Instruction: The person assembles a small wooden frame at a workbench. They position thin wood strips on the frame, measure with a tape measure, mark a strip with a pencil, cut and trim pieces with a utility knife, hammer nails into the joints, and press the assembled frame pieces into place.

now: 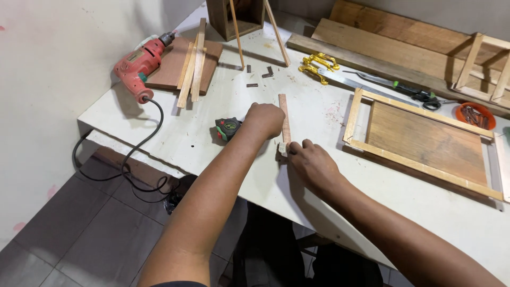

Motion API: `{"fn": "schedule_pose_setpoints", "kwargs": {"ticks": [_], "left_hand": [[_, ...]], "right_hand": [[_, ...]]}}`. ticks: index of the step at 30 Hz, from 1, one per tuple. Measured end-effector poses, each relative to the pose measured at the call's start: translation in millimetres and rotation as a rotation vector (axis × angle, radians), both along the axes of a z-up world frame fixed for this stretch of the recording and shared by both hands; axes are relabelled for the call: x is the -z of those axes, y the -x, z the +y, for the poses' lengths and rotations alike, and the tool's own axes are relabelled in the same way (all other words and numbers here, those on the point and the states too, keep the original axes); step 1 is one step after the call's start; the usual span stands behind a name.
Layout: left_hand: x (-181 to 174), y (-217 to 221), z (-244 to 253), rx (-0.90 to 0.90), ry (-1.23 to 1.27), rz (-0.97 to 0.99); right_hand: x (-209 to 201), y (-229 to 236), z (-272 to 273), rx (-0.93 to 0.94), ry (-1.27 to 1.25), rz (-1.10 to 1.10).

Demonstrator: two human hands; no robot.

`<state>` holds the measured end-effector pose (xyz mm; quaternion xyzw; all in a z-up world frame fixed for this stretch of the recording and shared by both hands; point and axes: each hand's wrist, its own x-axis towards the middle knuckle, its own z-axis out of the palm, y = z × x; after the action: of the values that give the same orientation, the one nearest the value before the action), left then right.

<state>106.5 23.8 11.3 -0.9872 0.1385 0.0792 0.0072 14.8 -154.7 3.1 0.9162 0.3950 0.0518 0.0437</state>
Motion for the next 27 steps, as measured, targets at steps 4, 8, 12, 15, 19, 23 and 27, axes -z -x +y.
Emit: {"fn": "schedule_pose_setpoints", "kwargs": {"ticks": [4, 8, 12, 15, 19, 23, 27], "left_hand": [[-1, 4, -4, -0.002, -0.018, 0.022], [-6, 6, -3, -0.012, -0.031, 0.04], [-10, 0, -2, 0.011, -0.074, 0.081], [-11, -3, 2, 0.018, -0.049, 0.055], [2, -18, 4, 0.037, -0.027, 0.011], [-2, -19, 3, 0.044, -0.029, 0.031], [-4, -19, 2, 0.038, -0.026, 0.041]], "right_hand": [[3, 22, -10, -0.014, 0.002, 0.028], [8, 28, -13, -0.014, 0.024, 0.02], [4, 14, -14, -0.011, -0.13, -0.031], [-2, 2, -8, 0.01, -0.218, -0.017], [0, -35, 5, -0.006, -0.124, -0.059], [-2, -62, 18, 0.1, -0.092, -0.003], [10, -71, 11, 0.07, -0.113, -0.029]]}}
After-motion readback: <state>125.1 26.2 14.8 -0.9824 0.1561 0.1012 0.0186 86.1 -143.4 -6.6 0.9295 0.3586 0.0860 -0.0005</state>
